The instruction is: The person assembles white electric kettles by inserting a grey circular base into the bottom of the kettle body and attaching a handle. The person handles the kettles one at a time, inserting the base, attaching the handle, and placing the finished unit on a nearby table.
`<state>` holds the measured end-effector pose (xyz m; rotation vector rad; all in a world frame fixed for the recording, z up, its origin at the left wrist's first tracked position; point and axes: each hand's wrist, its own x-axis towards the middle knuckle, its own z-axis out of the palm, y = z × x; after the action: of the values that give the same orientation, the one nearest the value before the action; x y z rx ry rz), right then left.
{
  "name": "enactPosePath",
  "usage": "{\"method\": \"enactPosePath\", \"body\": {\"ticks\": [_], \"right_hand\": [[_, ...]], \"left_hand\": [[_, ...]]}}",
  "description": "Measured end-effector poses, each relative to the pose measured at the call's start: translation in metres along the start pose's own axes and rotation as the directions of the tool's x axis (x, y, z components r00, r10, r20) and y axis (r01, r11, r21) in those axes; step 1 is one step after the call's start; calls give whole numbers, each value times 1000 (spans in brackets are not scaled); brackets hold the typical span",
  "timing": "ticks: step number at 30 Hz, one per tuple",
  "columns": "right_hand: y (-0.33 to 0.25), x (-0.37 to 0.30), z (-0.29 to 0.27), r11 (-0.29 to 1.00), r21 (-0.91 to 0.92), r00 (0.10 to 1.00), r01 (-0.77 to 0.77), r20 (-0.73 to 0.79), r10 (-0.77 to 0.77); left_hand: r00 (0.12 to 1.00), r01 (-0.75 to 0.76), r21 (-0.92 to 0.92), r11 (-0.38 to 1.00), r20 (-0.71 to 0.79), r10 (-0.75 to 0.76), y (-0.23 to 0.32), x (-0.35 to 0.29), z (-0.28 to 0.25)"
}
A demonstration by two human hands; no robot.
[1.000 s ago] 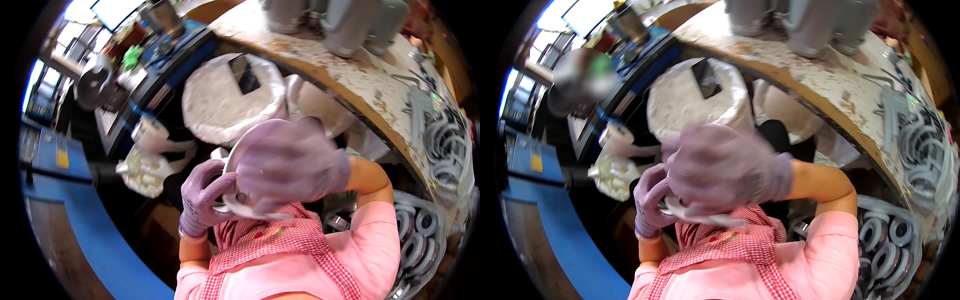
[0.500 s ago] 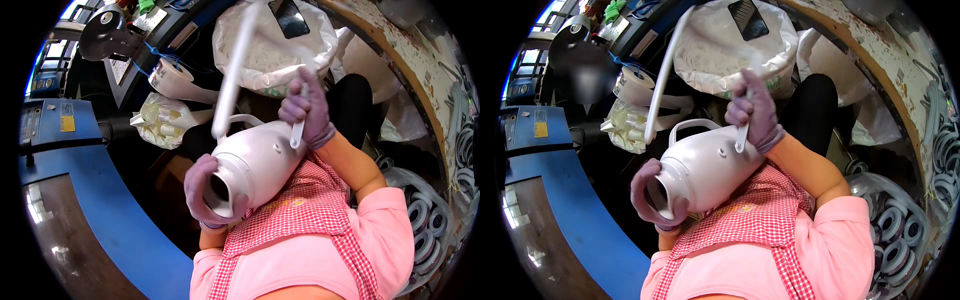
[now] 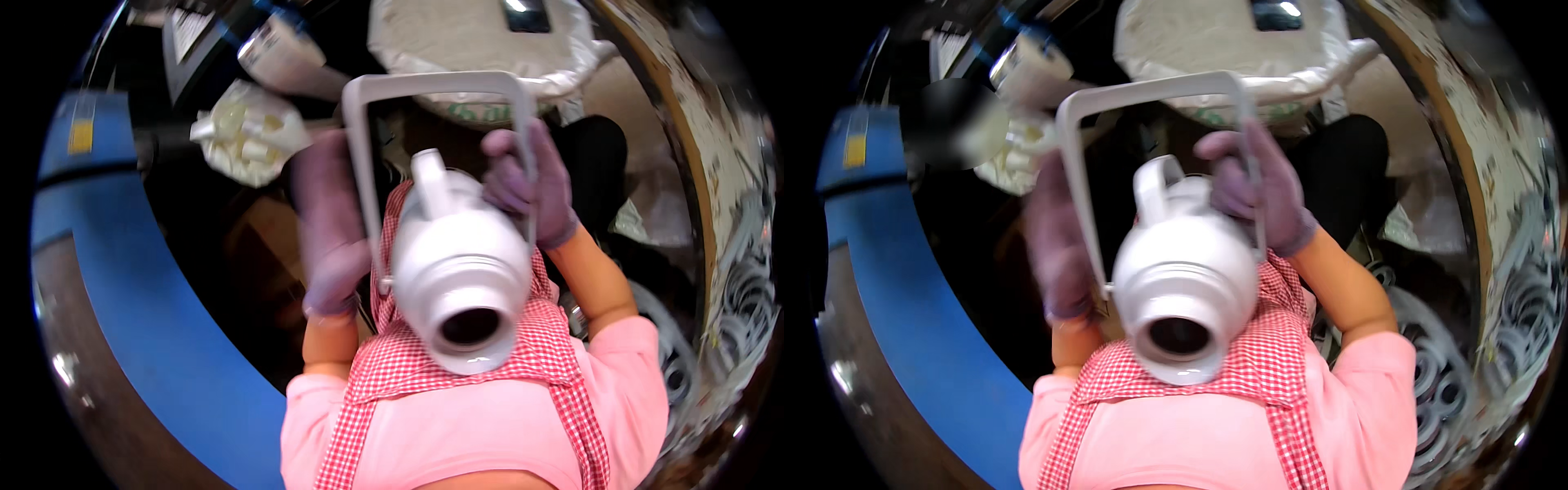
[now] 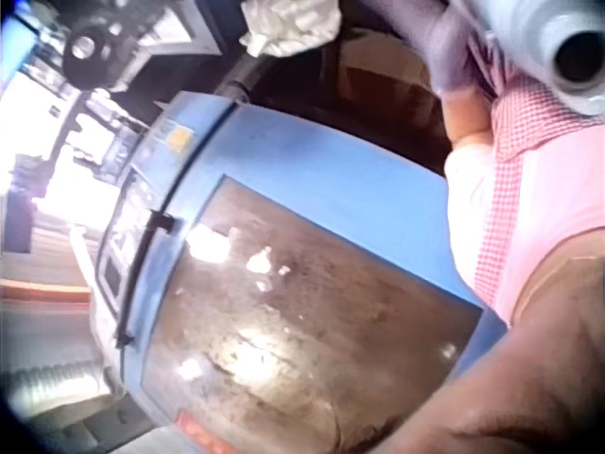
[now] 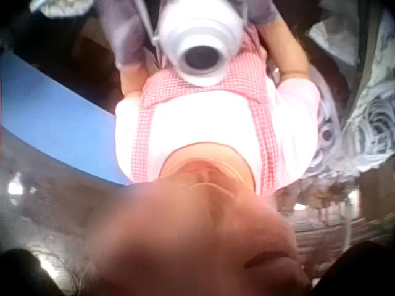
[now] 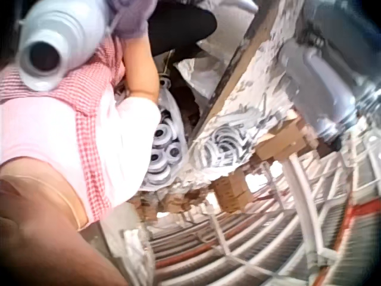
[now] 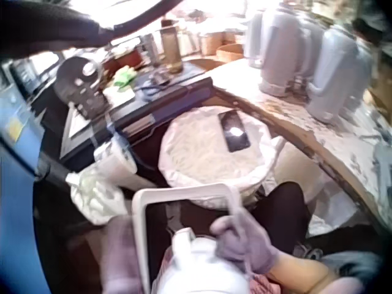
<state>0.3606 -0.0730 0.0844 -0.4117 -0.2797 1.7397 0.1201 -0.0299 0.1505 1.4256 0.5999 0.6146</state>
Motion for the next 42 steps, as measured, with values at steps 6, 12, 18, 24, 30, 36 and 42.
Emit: {"method": "enactPosePath", "body": {"ticks": [6, 12, 18, 24, 30, 36, 42], "right_hand": [[-8, -47, -35, 991, -45, 992, 123, 9, -122], [-9, -39, -33, 986, -29, 983, 164, 89, -161], [-16, -33, -30, 958, -171, 972, 230, 84, -219], [-43, -20, 5, 554, -800, 578, 230, -346, -739], [-16, -58, 52, -415, -797, 691, 439, 595, -411], [-70, -140, 7, -552, -809, 613, 202, 544, -573], [-115, -492, -116, 127, 339, -272, -932, -425, -864]], "left_hand": [[986, 117, -341, 933, 149, -70, -75, 4, 12], [969, -82, -167, 983, 218, 117, -80, 7, 16], [968, -165, -148, 975, -215, 131, -85, 10, 39], [862, -313, 567, 762, -166, 478, -36, 69, 12], [956, -190, 860, 474, 53, 287, 13, 60, 31], [891, -287, 901, 325, 126, 437, 1, 50, -33], [769, -425, 790, 441, 58, 637, -7, 30, -72]]}}
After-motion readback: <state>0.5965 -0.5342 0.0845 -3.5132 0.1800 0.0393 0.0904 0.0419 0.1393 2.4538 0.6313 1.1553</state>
